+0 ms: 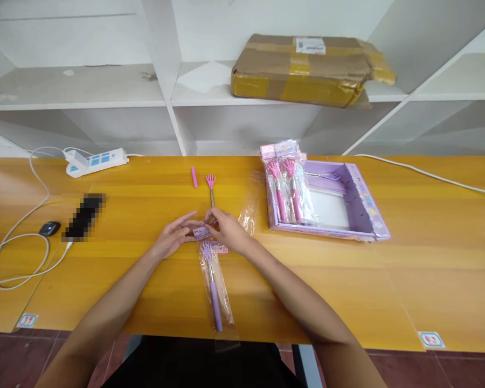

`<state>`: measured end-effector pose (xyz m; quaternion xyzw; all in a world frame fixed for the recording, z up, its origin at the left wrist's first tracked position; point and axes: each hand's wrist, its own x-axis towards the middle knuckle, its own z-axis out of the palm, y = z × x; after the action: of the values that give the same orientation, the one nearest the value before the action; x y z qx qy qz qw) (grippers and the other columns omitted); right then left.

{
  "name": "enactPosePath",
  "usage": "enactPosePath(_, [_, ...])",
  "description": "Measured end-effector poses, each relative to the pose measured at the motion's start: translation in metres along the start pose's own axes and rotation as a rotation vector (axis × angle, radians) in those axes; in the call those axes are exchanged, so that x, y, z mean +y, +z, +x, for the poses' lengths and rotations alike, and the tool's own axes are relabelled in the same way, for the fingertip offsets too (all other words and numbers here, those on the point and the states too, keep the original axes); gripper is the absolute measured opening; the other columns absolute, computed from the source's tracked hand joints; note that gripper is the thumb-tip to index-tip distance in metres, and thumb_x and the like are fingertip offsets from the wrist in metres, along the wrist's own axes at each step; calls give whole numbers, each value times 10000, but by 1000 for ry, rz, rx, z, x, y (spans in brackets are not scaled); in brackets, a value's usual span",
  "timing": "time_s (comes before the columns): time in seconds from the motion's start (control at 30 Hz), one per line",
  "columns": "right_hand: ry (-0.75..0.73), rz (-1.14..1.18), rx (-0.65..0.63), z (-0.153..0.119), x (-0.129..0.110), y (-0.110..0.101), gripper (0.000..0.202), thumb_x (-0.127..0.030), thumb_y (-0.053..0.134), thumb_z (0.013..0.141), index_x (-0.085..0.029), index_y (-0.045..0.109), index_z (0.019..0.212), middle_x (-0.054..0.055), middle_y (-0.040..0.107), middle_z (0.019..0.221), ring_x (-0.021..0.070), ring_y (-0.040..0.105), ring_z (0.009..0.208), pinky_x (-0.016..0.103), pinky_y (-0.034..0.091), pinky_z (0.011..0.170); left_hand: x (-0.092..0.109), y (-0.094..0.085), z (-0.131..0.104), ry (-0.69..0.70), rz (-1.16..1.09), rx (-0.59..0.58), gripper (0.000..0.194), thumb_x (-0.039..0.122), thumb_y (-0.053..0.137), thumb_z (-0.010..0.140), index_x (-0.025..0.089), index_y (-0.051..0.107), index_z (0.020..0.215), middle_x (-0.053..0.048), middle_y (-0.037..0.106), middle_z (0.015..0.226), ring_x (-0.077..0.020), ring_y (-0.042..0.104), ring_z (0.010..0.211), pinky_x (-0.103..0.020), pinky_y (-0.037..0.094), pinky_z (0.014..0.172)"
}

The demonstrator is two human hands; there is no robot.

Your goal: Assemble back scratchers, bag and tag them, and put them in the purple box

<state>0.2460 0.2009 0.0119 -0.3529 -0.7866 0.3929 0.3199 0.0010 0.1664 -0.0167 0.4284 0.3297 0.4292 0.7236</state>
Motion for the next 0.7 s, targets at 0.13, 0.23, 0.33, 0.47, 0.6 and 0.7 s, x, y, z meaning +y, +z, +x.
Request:
enactPosePath(0.13, [-21,-18,44,1,2,3,291,-118,612,981,-234,629,1248,49,727,1054,190,724,929,335,588,855,-9,4,2,9,192,81,845,323,893,855,273,512,1608,-131,741,1391,-279,733,1248,-414,571,1079])
enactPosePath(0.23, [-110,-103,21,1,-2,-3,205,-83,591,969,-225,712,1054,58,685,1051,191,696,958,329,565,882,-14,4,4,-20,303,146,635,400,898,834,190,685,1395,-134,776,1302,-270,763,1167,-414,580,1066])
enactPosePath(0.33, [-154,-179,-54,-1,-7,-8,222,-40,607,920,-215,727,986,72,648,1101,201,676,995,347,554,927,-14,3,5,-35,349,146,485,436,885,835,165,745,1212,-129,808,1205,-265,775,1106,-409,591,1030])
enactPosePath(0.47, [-162,-238,-138,-5,-10,-8,220,-27,581,919,-204,712,923,92,624,1164,210,666,1030,364,547,954,-9,3,3,-34,313,70,489,365,906,813,173,732,1228,-135,794,1239,-248,765,1133,-368,578,1029])
enactPosePath(0.6, [-143,-274,-183,-6,-15,-5,204,-34,585,910,-198,704,926,93,636,1160,207,668,996,357,546,929,-4,3,0,-33,264,15,533,333,923,795,180,722,1265,-143,765,1303,-247,744,1192,-363,557,1066])
enactPosePath(0.7, [-142,-262,-219,-6,-19,-3,142,-94,602,950,-200,687,909,90,645,1130,203,663,972,351,536,920,-6,4,0,-31,285,55,484,380,904,821,174,729,1224,-131,771,1264,-238,749,1153,-371,560,1049])
